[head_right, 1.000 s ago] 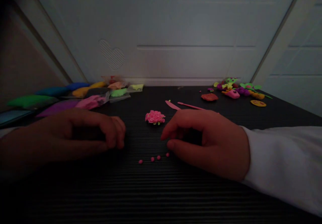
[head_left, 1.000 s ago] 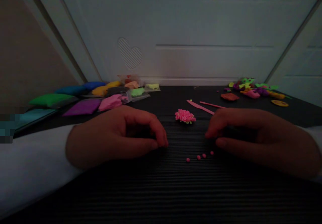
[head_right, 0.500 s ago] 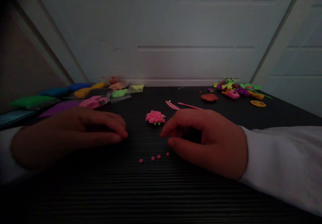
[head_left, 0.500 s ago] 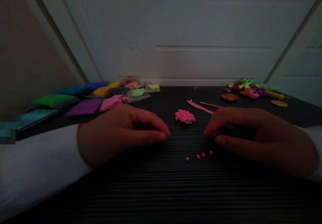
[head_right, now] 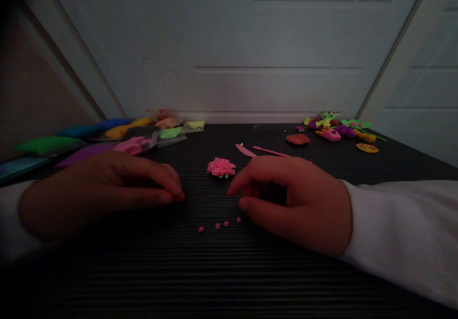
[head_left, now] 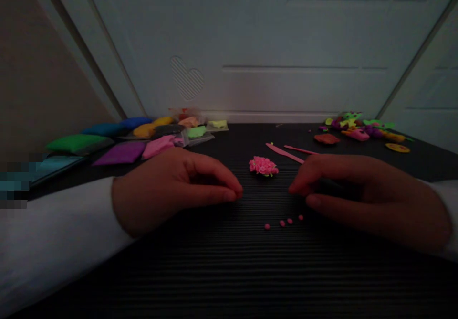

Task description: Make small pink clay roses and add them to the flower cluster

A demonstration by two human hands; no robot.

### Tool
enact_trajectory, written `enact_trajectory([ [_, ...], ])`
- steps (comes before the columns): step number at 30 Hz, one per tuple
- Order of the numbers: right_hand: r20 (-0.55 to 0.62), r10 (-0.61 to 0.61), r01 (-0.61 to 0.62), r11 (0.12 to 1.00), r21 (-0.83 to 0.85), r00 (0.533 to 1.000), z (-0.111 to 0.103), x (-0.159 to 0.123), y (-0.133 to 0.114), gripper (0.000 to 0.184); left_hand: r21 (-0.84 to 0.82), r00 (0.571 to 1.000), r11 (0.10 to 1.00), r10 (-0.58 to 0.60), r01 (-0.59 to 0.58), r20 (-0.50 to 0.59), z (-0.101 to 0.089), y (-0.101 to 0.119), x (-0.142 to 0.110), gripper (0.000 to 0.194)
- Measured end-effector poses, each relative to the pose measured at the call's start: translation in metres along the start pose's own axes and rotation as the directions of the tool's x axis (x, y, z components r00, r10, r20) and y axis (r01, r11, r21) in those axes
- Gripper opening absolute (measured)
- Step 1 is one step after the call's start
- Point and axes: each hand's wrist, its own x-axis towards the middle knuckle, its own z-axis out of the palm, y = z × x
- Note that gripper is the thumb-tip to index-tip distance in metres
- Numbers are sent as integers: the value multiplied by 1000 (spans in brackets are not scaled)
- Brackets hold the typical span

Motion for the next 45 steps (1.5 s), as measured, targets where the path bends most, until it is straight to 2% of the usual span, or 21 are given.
enact_trajectory([
  [3, 6, 0, 0, 1000, 4, 1000, 0, 0, 0, 8, -25, 1000, 1000, 11, -12, -22, 1, 0, 0, 15],
  [7, 8, 12, -12, 1000, -1, 1000, 0, 0, -1, 8, -200, 997, 979, -58, 46, -54, 5, 2, -2, 23],
  [9, 6, 10, -10, 1000, 0, 1000, 0, 0, -1, 7, -231, 996, 972, -67, 51, -59, 7, 2, -3, 26],
  [14, 8, 0, 0, 1000, 0, 1000, 0, 0, 0, 7, -151, 995, 988, -16, 1, -96, 7, 2, -5, 25],
  [20, 3, 3, -3, 1000, -5, 1000, -1, 0, -1, 8, -168, 994, 985, -62, 47, -86, 8, 3, -1, 28],
  [22, 6, 9, -9, 1000, -4, 1000, -1, 1, -1, 7, -163, 994, 985, -62, 47, -89, 7, 4, 0, 24],
  [26, 13, 4, -4, 1000, -4, 1000, -1, 2, -1, 7, -13, 993, 1000, -13, 12, -121, 6, 6, 0, 10],
  [29, 10, -4, 4, 1000, -12, 1000, -1, 2, -1, 7, 85, 992, 996, 25, -14, -123, 3, 5, -1, 7],
  [37, 20, 2, -2, 1000, -3, 1000, -1, 1, 0, 8, 53, 995, 998, -32, 37, -97, 5, 4, -4, 6],
  [41, 21, 1, -1, 1000, -1, 1000, -2, 1, 0, 7, 44, 993, 997, -52, 57, -109, 11, 8, -8, 13],
  [45, 18, 7, -7, 1000, 2, 1000, -1, 1, -1, 8, 74, 997, 997, -15, 21, -75, 14, 11, -10, 13],
])
